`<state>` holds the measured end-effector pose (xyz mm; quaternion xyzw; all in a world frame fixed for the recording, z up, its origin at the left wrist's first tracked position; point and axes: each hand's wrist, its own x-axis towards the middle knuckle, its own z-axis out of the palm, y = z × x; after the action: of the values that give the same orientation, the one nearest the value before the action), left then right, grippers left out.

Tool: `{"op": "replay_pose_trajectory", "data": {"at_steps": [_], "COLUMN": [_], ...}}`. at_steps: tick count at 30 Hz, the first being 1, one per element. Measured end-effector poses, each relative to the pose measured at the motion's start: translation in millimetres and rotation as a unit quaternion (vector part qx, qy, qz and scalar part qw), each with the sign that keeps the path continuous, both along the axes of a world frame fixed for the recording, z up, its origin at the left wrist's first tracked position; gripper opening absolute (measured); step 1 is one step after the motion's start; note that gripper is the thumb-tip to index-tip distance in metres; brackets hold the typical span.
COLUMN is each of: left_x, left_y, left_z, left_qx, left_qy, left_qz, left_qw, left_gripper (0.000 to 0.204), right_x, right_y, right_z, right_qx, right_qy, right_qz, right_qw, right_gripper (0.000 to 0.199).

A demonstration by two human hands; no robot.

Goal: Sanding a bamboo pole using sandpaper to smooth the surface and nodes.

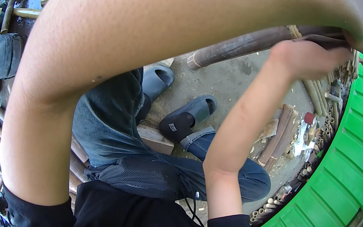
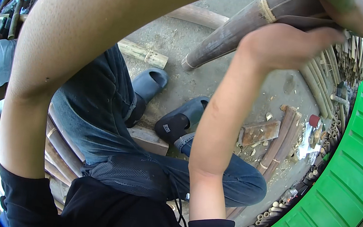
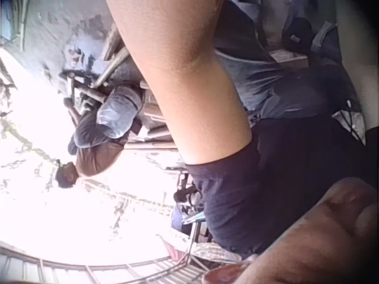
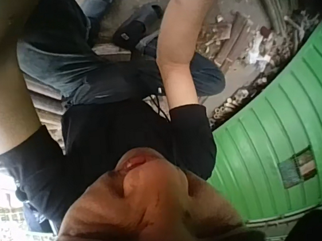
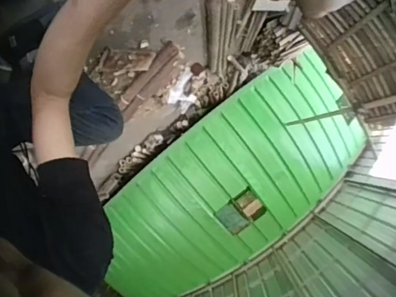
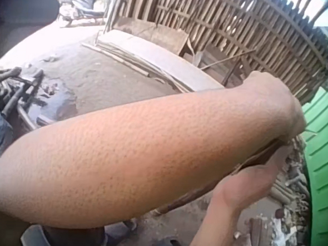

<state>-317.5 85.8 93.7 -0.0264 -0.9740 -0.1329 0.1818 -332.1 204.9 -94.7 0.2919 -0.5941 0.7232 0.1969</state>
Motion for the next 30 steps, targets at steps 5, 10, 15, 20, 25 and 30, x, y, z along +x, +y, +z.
{"op": "replay_pose_trajectory", "data": {"at_steps": [5, 10, 15, 20, 25, 30], "left_x": [25.6, 37.1, 34.5, 29.8, 24.3, 28.7], "left_y": [-23.7, -26.4, -15.5, -30.5, -46.2, -42.5], "left_z": [-4.8, -0.5, 1.2, -1.1, -9.1, -10.7], "left_qx": [0.028, 0.045, -0.058, -0.016, 0.02, 0.024], "left_qy": [-0.022, -0.095, -0.116, -0.099, -0.066, -0.073], "left_qz": [0.032, 0.098, 0.052, 0.088, 0.092, 0.093], "left_qw": [0.999, 0.99, 0.99, 0.991, 0.993, 0.993], "left_gripper": [0.039, 0.038, 0.038, 0.039, 0.039, 0.039], "right_x": [76.2, 52.5, -33.1, 9.2, 65.3, -8.4], "right_y": [-23.1, 14.4, -20.4, -27.3, 18.4, -15.6], "right_z": [-103.9, -127.7, -32.7, -87.2, -195.3, -80.3], "right_qx": [0.173, 0.285, 0.233, 0.206, 0.346, 0.259], "right_qy": [-0.045, 0.136, 0.26, 0.178, 0.118, 0.241], "right_qz": [-0.15, -0.147, -0.167, -0.153, -0.134, -0.094], "right_qw": [0.972, 0.938, 0.922, 0.95, 0.921, 0.931], "right_gripper": [0.066, 0.085, 0.077, 0.068, 0.07, 0.077]}}
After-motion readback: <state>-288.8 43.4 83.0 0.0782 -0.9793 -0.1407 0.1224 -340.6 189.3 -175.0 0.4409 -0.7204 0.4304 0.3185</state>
